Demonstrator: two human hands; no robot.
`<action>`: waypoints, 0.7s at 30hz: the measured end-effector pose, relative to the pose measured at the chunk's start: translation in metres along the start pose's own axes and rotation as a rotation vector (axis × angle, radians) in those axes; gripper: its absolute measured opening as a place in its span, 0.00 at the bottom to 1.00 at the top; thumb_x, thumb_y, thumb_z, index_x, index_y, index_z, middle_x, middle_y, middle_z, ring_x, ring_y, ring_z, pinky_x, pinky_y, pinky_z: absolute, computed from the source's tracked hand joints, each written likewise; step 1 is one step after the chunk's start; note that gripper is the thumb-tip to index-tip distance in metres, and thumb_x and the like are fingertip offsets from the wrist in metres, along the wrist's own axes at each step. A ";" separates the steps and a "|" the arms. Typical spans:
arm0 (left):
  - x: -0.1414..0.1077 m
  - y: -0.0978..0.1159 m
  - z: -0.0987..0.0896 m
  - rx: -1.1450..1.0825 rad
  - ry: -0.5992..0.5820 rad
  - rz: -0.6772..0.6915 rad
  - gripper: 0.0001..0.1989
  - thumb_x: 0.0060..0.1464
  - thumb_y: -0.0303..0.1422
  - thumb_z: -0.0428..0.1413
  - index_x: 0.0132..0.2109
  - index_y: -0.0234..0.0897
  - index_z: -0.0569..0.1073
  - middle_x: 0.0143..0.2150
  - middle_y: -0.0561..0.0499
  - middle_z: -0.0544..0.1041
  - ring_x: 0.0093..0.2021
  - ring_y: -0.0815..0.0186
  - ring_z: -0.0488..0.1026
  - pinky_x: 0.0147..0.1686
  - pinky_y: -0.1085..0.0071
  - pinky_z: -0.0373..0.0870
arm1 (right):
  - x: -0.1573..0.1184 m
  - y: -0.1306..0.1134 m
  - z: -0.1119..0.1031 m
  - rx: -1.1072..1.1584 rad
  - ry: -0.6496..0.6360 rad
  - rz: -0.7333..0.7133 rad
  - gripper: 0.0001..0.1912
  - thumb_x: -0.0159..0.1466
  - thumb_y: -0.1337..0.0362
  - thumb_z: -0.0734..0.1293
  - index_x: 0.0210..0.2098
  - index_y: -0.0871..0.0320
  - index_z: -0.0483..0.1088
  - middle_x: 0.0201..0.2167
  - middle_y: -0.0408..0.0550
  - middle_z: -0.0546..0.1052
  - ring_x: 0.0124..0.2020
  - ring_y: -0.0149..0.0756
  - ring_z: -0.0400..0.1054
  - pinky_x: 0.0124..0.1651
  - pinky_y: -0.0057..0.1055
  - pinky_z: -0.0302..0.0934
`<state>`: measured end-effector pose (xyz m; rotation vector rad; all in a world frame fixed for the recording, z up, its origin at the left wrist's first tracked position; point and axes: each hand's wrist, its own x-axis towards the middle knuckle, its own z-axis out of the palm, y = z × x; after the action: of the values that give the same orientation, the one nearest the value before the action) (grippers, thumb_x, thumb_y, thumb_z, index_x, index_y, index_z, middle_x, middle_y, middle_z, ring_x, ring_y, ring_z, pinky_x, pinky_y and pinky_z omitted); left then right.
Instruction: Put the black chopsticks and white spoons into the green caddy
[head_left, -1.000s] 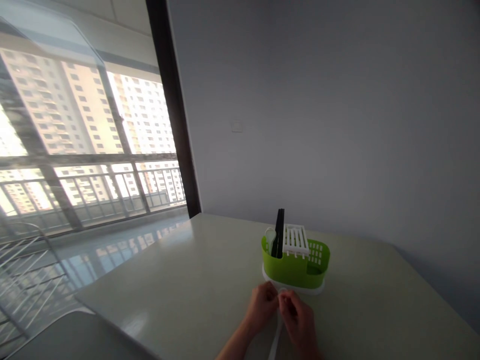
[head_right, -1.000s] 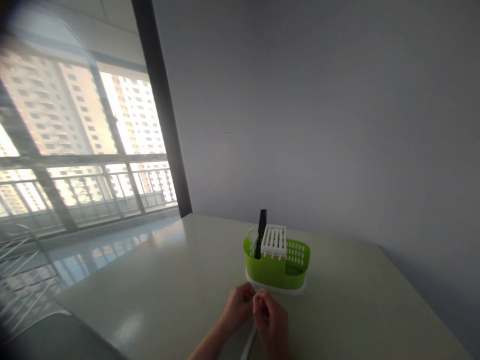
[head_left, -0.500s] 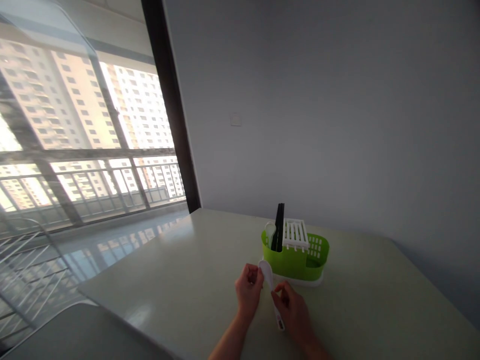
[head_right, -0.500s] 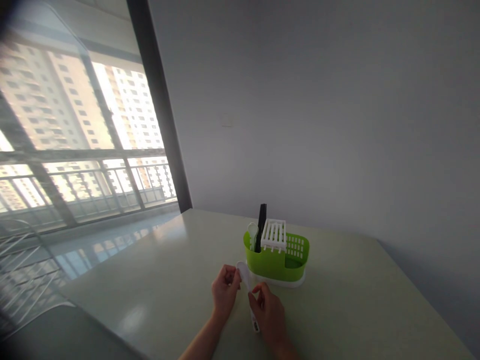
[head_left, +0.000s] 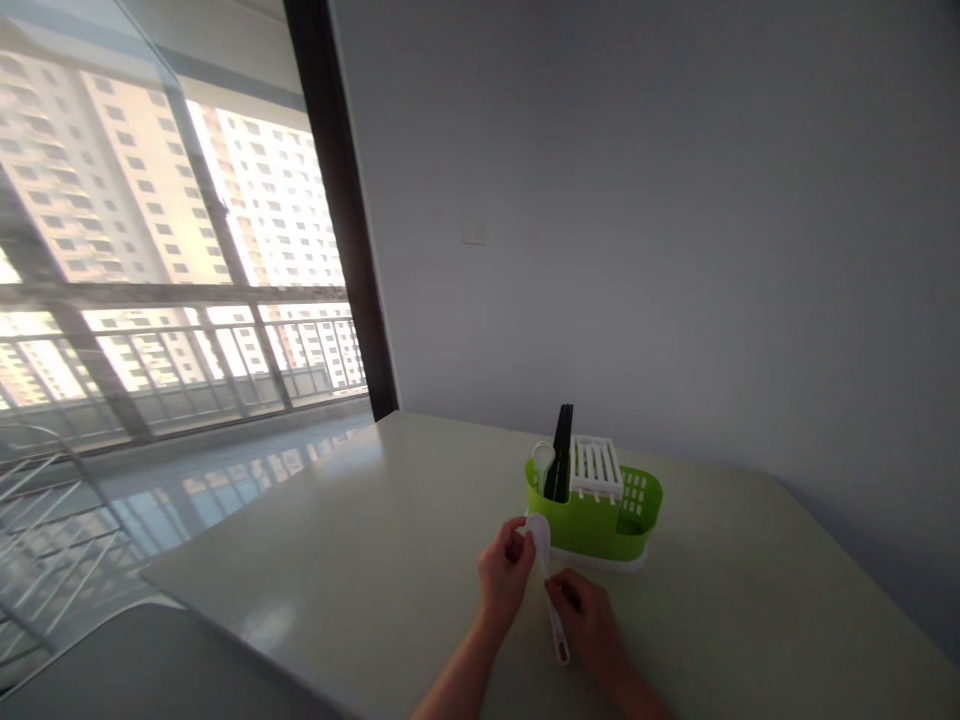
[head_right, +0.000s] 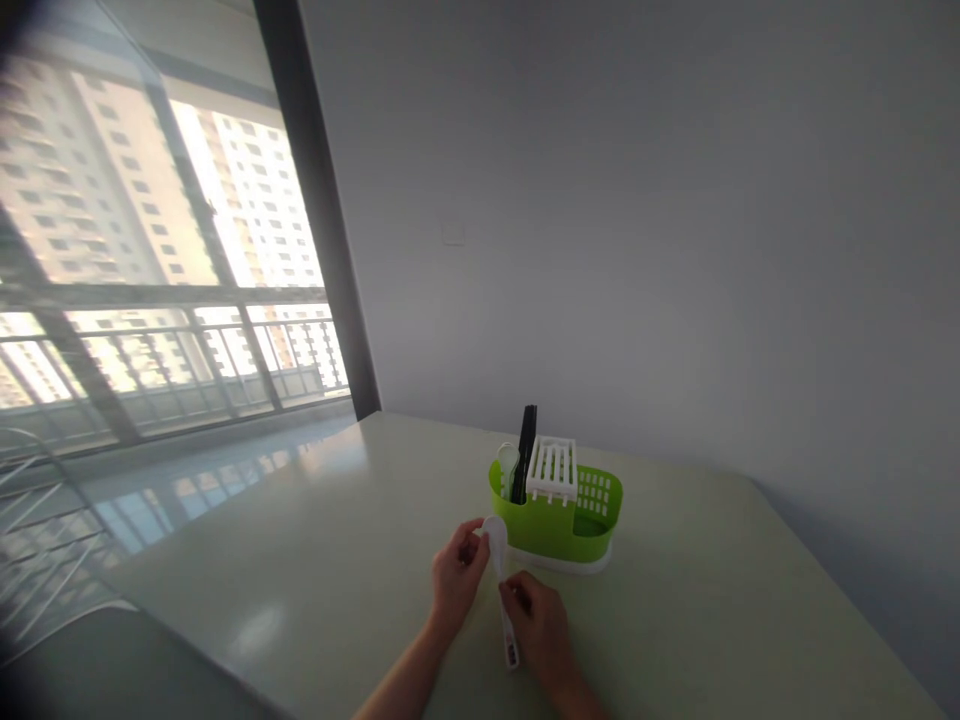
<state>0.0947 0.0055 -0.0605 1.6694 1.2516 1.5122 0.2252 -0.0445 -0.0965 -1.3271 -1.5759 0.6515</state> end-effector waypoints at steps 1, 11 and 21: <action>0.000 0.000 0.000 0.010 0.004 -0.003 0.11 0.53 0.38 0.51 0.40 0.36 0.71 0.20 0.60 0.60 0.20 0.76 0.57 0.21 0.80 0.55 | 0.000 -0.001 0.000 0.006 -0.005 0.002 0.16 0.63 0.53 0.60 0.27 0.58 0.69 0.19 0.40 0.69 0.21 0.31 0.62 0.25 0.26 0.49; 0.006 0.010 -0.012 0.072 0.171 0.055 0.09 0.53 0.38 0.51 0.35 0.36 0.69 0.19 0.60 0.61 0.20 0.75 0.58 0.22 0.80 0.57 | 0.000 -0.007 -0.004 0.073 -0.020 0.011 0.19 0.65 0.51 0.56 0.29 0.58 0.69 0.18 0.39 0.65 0.20 0.30 0.58 0.24 0.25 0.49; 0.105 0.093 -0.039 0.185 0.529 0.495 0.07 0.54 0.35 0.52 0.38 0.36 0.70 0.23 0.59 0.67 0.22 0.76 0.62 0.25 0.81 0.60 | -0.001 0.003 0.004 0.076 -0.031 0.023 0.20 0.65 0.51 0.56 0.34 0.60 0.70 0.19 0.39 0.66 0.20 0.29 0.56 0.23 0.25 0.47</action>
<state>0.0746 0.0548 0.0751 1.8600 1.3226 2.3119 0.2230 -0.0438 -0.1014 -1.2857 -1.5480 0.7425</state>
